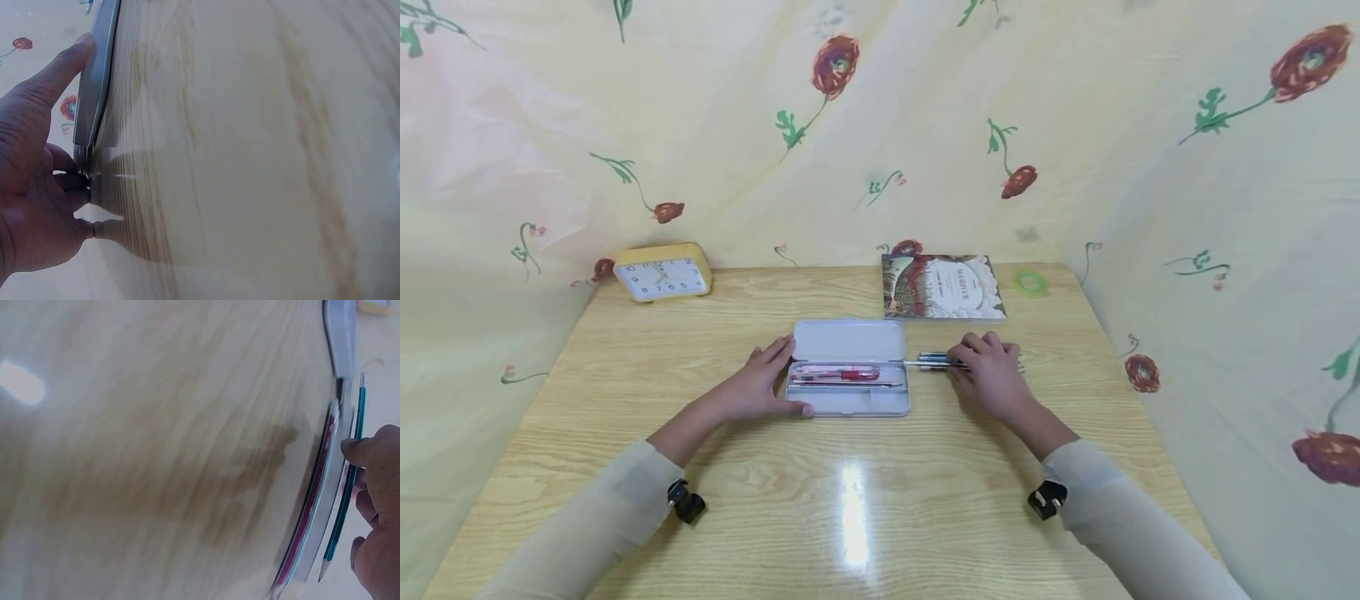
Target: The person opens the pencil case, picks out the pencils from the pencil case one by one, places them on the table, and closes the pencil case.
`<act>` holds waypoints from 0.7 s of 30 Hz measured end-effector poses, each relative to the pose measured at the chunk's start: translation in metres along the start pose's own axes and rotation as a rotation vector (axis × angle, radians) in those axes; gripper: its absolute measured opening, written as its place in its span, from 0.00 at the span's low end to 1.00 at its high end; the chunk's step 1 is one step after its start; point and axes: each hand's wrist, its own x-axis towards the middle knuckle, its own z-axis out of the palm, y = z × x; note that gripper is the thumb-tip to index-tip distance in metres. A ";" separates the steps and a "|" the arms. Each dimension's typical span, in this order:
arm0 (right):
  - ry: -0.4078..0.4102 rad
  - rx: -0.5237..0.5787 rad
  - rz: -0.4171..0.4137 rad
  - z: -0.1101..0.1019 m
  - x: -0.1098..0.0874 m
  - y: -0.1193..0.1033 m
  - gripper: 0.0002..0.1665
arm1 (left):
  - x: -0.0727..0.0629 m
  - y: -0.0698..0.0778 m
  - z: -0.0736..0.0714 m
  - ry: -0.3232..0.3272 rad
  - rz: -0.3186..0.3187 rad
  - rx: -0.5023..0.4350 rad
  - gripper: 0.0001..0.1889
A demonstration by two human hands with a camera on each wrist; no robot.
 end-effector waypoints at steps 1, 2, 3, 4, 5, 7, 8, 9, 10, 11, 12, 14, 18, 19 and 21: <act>0.001 -0.002 0.005 0.000 -0.003 0.003 0.10 | 0.000 0.000 0.000 0.000 -0.001 0.000 0.76; 0.000 -0.005 0.011 -0.001 -0.006 0.005 0.10 | 0.000 0.000 0.000 -0.001 -0.002 0.001 0.76; -0.002 -0.006 0.017 -0.002 -0.008 0.007 0.10 | -0.001 0.000 0.000 -0.001 -0.003 0.003 0.76; -0.001 -0.009 0.021 -0.002 -0.010 0.009 0.10 | -0.001 0.001 -0.001 -0.002 -0.003 0.004 0.75; -0.004 -0.009 0.027 -0.003 -0.013 0.010 0.10 | -0.001 0.001 -0.001 -0.003 -0.003 0.006 0.75; -0.011 -0.007 0.036 -0.004 -0.016 0.012 0.09 | -0.002 0.001 -0.001 -0.004 -0.002 0.007 0.75; -0.015 -0.007 0.039 -0.005 -0.018 0.013 0.09 | -0.002 0.001 -0.001 -0.005 -0.002 0.007 0.75; -0.019 -0.006 0.043 -0.005 -0.019 0.014 0.09 | -0.002 0.001 -0.001 -0.006 -0.002 0.008 0.75; -0.023 -0.007 0.044 -0.005 -0.020 0.015 0.09 | -0.002 0.001 -0.001 -0.007 -0.003 0.007 0.75; -0.026 -0.009 0.045 -0.005 -0.021 0.015 0.08 | -0.002 0.002 -0.001 -0.008 -0.004 0.008 0.75; -0.026 -0.013 0.043 -0.004 -0.021 0.016 0.08 | -0.002 0.002 -0.001 -0.009 -0.005 0.008 0.75; -0.023 -0.023 0.038 -0.004 -0.023 0.017 0.08 | -0.002 0.002 -0.001 -0.010 -0.007 0.007 0.75; -0.012 -0.035 0.032 -0.002 -0.024 0.019 0.08 | -0.002 0.002 -0.001 -0.012 -0.012 0.007 0.75; -0.011 -0.034 0.032 -0.002 -0.025 0.020 0.08 | -0.002 0.003 -0.001 -0.012 -0.012 0.006 0.75; -0.009 -0.033 0.031 -0.002 -0.025 0.020 0.08 | -0.002 0.003 -0.001 -0.012 -0.011 0.006 0.75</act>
